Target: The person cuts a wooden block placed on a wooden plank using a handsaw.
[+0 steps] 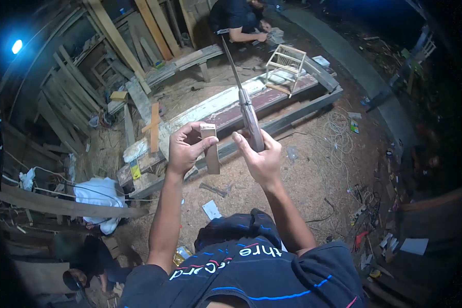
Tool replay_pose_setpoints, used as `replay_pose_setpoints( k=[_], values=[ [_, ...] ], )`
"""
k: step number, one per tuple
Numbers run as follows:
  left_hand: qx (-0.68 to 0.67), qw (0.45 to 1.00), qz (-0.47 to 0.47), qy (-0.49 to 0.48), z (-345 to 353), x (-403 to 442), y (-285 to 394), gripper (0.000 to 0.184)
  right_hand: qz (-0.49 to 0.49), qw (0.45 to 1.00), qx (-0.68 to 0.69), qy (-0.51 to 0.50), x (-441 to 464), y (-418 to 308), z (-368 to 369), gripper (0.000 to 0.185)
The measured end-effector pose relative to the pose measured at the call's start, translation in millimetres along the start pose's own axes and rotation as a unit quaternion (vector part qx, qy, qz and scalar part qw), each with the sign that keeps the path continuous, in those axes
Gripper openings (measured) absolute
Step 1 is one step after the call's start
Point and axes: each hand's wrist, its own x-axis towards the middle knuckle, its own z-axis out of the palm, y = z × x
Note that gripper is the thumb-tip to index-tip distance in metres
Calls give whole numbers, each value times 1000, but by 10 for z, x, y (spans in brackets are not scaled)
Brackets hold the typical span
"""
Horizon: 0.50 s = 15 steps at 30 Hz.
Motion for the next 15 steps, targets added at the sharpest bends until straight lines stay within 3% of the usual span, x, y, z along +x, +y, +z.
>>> replay_pose_setpoints(
  k=[3, 6, 10, 11, 13, 15],
  values=[
    [-45, 998, -41, -17, 112, -29, 138, 35, 13, 1000, 25, -8, -28, -214, -53, 23],
    [-51, 997, -13, -53, 203, -16, 197, 43, -3, 1000, 23, 5, -48, -312, -87, 22],
    [42, 990, 54, -122, 354, 16, 292, 53, 18, 999, 29, 13, -97, -428, -183, 21],
    [0, 990, -28, -137, 398, 10, 336, 66, 25, 999, 34, 13, -119, -433, -230, 21],
    [-30, 988, -24, -151, 478, 54, 338, 71, 33, 998, 49, 10, -125, -454, -315, 21],
    [-24, 987, -17, -161, 555, 90, 375, 66, 31, 998, 50, 21, -145, -475, -385, 20]
  ],
)
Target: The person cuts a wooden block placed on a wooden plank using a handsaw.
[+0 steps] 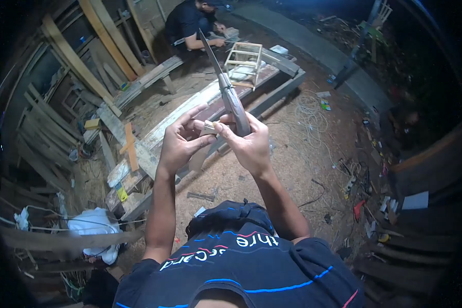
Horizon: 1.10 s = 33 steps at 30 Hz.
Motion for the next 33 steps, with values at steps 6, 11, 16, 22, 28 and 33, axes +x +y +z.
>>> replay_pose_setpoints(
  k=[6, 11, 16, 22, 28, 33],
  values=[
    [43, 998, 36, -3, 207, 156, 14, 37, -33, 997, -3, 71, -45, -61, -158, 18],
    [10, 999, 38, -4, 420, 234, -11, 22, -54, 990, -46, 121, -91, -110, -332, 17],
    [27, 992, 110, -58, 583, 323, -109, 30, -63, 988, -65, 129, -204, -111, -528, 16],
    [130, 958, 209, -148, 739, 341, -47, 50, -28, 981, -80, 177, -347, -62, -703, 17],
    [184, 943, 233, -149, 825, 308, -32, 51, -23, 985, -29, 168, -383, -159, -734, 16],
    [176, 949, 219, -140, 767, 298, 7, 46, -18, 987, -31, 158, -393, -175, -738, 16]
  ],
)
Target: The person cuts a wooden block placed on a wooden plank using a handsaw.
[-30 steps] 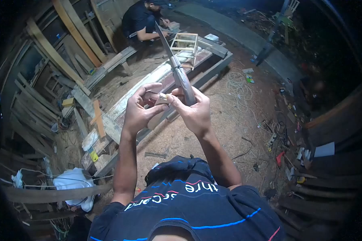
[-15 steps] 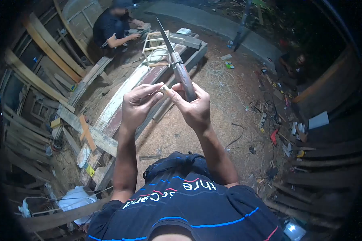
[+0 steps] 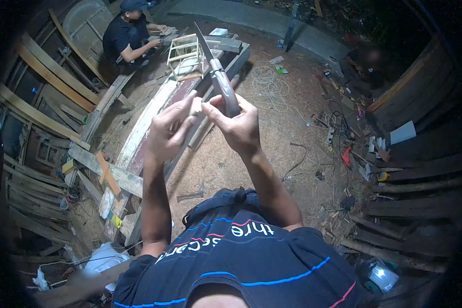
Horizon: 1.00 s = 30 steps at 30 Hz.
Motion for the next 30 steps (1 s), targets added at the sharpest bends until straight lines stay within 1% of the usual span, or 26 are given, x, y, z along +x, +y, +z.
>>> replay_pose_setpoints(
  k=[3, 4, 7, 8, 10, 11, 14, 15, 17, 21, 24, 27, 30],
  values=[
    [51, 995, -59, 62, -28, -62, 80, 43, -15, 1000, -21, 7, -10, 29, 3, 16],
    [13, 995, -27, 93, 11, -93, -34, 36, -17, 1000, -15, 7, -23, 19, 11, 17],
    [-57, 986, -140, 73, -37, -188, 79, 30, -13, 1000, 3, 5, -38, 52, 19, 16],
    [-47, 989, -113, 88, -12, -215, 73, 29, -6, 1000, -6, 3, -46, 73, 10, 16],
    [-62, 980, -150, 116, -1, -294, 60, 31, 6, 1000, -25, -5, -53, 125, -2, 15],
    [-68, 974, -168, 133, -3, -340, 55, 32, 9, 1000, -2, -5, -68, 140, 10, 14],
    [-210, 931, -222, 199, -37, -479, 20, 35, 26, 997, 68, -25, -121, 178, 100, 13],
    [-234, 920, -235, 208, -70, -521, 47, 36, 16, 996, 82, -35, -131, 239, 133, 13],
    [-280, 895, -260, 229, -127, -616, 113, 37, 30, 994, 92, -44, -167, 286, 199, 13],
    [-322, 866, -270, 270, -214, -822, 140, 36, 47, 992, 94, -66, -223, 333, 322, 13],
    [-325, 858, -277, 286, -265, -923, 198, 36, 43, 994, 69, -76, -252, 338, 394, 14],
    [-321, 860, -279, 282, -295, -1019, 214, 37, 84, 988, 78, -107, -306, 231, 455, 14],
    [-327, 853, -290, 286, -304, -1098, 230, 37, 77, 985, 87, -130, -346, 249, 526, 16]
  ],
)
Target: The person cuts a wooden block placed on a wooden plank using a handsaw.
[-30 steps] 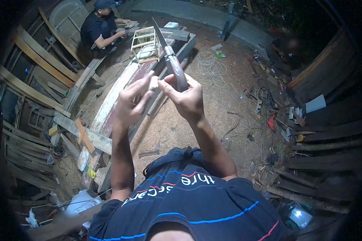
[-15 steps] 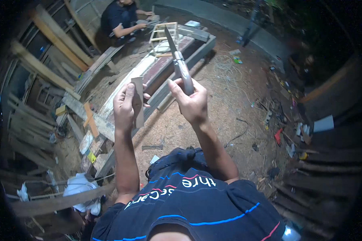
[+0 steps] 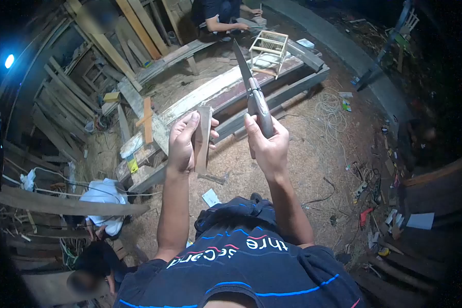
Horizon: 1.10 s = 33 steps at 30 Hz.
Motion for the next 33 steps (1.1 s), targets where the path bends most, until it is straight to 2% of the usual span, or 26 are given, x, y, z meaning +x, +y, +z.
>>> replay_pose_setpoints(
  k=[6, 9, 10, 13, 14, 22, 25, 26, 29, 30, 33],
  values=[
    [-38, 999, -18, 16, -139, -156, -15, 35, 20, 999, 12, -44, -15, 98, 112, 19],
    [-40, 998, 5, 56, -172, -196, -43, 33, 28, 998, 12, -58, -42, 106, 206, 20],
    [-68, 996, 20, 47, -179, -225, 3, 24, 31, 998, 10, -61, -52, 105, 231, 20],
    [161, 972, 150, 88, -230, -262, -27, 26, 29, 997, 16, -71, -53, 132, 290, 22],
    [147, 976, 117, 108, -238, -297, 3, 37, 24, 996, 21, -78, -50, 158, 301, 22],
    [309, 911, 218, 163, -380, -357, 44, 38, 35, 993, 13, -114, -70, 338, 363, 31],
    [378, 877, 230, 189, -479, -345, 22, 38, 56, 987, 110, -107, -91, 467, 409, 44],
    [401, 864, 231, 199, -533, -331, -6, 38, 62, 987, 103, -106, -96, 532, 410, 56],
    [495, 796, 263, 228, -782, -247, -215, 39, 90, 988, -31, -125, -75, 842, 393, 56],
    [536, 761, 278, 236, -881, -209, -290, 39, 132, 977, -83, -147, -30, 935, 416, 52],
    [572, 741, 239, 259, -1335, -114, -741, 39, 268, 949, -147, -83, -17, 1514, 294, 48]
  ],
)
